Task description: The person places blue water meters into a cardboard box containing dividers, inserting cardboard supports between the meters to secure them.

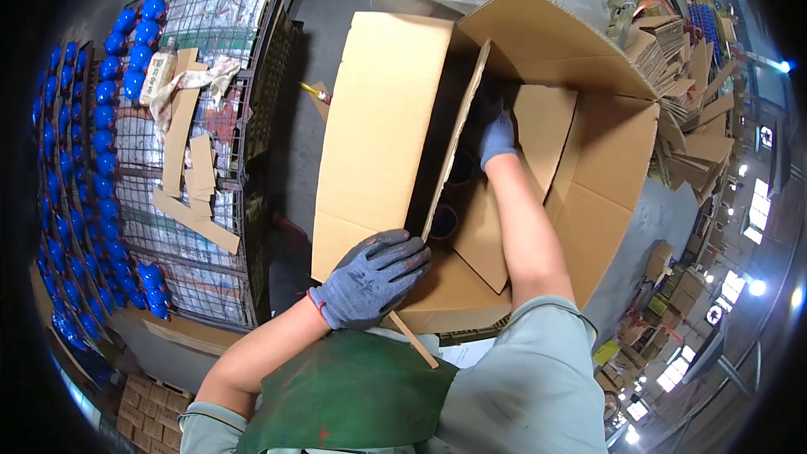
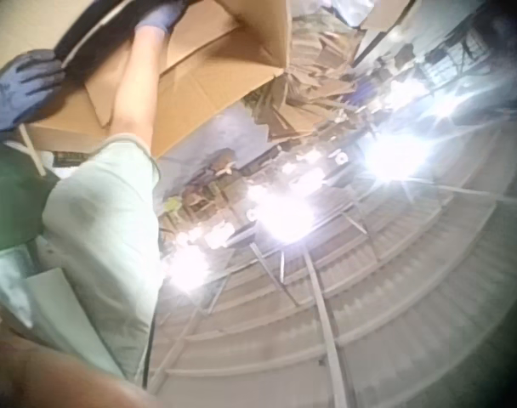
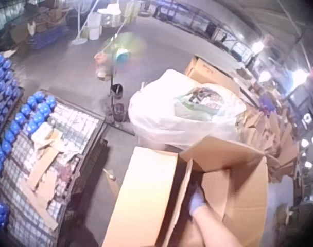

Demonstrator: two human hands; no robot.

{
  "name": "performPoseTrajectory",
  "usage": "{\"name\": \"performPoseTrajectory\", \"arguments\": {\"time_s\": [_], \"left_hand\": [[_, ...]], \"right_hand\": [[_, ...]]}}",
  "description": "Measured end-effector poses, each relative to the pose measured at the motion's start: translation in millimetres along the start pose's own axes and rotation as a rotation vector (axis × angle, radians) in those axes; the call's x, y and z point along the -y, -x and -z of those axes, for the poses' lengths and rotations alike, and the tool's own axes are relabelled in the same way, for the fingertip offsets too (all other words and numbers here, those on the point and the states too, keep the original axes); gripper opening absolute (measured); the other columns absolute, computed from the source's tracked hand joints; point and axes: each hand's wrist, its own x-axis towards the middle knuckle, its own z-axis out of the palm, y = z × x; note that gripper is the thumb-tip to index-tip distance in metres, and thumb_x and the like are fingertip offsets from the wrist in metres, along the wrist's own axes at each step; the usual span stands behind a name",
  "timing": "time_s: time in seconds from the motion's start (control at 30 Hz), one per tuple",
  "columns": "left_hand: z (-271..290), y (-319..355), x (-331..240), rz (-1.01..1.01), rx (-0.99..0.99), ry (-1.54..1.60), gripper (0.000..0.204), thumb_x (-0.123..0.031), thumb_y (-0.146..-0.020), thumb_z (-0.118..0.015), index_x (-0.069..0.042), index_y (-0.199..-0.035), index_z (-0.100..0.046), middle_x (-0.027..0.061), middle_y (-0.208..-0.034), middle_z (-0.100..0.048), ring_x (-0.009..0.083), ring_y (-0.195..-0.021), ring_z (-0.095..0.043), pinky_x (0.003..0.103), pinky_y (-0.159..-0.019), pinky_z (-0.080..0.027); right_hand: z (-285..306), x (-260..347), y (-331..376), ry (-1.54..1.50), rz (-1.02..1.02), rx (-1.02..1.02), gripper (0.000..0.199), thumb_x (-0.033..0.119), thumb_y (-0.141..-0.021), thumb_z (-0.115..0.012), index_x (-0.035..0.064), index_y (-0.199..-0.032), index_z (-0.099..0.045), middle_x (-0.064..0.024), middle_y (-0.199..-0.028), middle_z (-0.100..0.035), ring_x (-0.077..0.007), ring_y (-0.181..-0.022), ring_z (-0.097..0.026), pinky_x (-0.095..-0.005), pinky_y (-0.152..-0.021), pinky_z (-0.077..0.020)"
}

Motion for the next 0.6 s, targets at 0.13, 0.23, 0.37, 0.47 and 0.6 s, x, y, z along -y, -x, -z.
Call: {"name": "performPoseTrajectory", "arguments": {"time_s": [0.13, 0.23, 0.37, 0.47, 0.6], "left_hand": [[-15.7, 7.8, 3.9, -0.004, -0.108, 0.060, 0.036, -0.025, -0.074, -0.063, -0.006, -0.105, -0.066, 0.0110, -0.125, -0.060, 0.0293, -0.123, -0.053, 0.046, -0.111, -0.038], [-9.3, 16.5, 2.1, 0.003, -0.124, 0.066, 0.036, -0.026, -0.076, -0.062, -0.006, -0.107, -0.064, 0.0125, -0.128, -0.057, 0.0306, -0.128, -0.048, 0.046, -0.114, -0.034], [19.7, 70.2, 17.0, 0.009, -0.342, 0.019, 0.045, -0.025, -0.084, -0.062, -0.008, -0.125, -0.057, 0.0158, -0.133, -0.052, 0.0325, -0.130, -0.047, 0.048, -0.113, -0.034], [56.1, 199.8, 51.2, 0.539, -0.475, 0.072, 0.045, -0.022, -0.084, -0.063, -0.006, -0.126, -0.059, 0.0216, -0.132, -0.054, 0.0381, -0.119, -0.054, 0.048, -0.101, -0.044], [38.8, 474.3, 137.9, 1.520, -1.042, 0.054, 0.062, -0.022, -0.081, -0.070, 0.001, -0.134, -0.049, 0.0230, -0.127, -0.059, 0.0372, -0.114, -0.058, 0.042, -0.098, -0.047]], "right_hand": [[-15.7, 17.0, -8.3, 0.018, 0.049, 0.076, 0.044, 0.023, -0.096, -0.052, 0.0037, -0.135, -0.049, -0.0203, -0.135, -0.053, -0.0361, -0.120, -0.053, -0.0422, -0.100, -0.0459], [-17.3, 13.4, 3.3, -0.029, 0.030, 0.125, 0.043, 0.024, -0.098, -0.050, 0.0031, -0.136, -0.049, -0.0182, -0.135, -0.054, -0.0334, -0.120, -0.054, -0.0412, -0.101, -0.0461], [-5.1, 11.9, 38.1, -0.309, -0.115, 0.145, 0.043, 0.026, -0.101, -0.047, 0.0022, -0.136, -0.050, -0.0154, -0.135, -0.055, -0.0297, -0.121, -0.054, -0.0398, -0.101, -0.0463], [13.6, 41.3, 100.9, -0.684, -0.219, 0.119, 0.043, 0.028, -0.103, -0.045, 0.0016, -0.136, -0.050, -0.0132, -0.135, -0.056, -0.0269, -0.122, -0.055, -0.0388, -0.102, -0.0464], [27.7, 163.0, 259.4, -0.293, 0.119, -0.250, 0.044, 0.023, -0.102, -0.050, -0.0018, -0.139, -0.045, -0.0134, -0.143, -0.048, -0.0273, -0.130, -0.046, -0.0395, -0.111, -0.0347]]}}
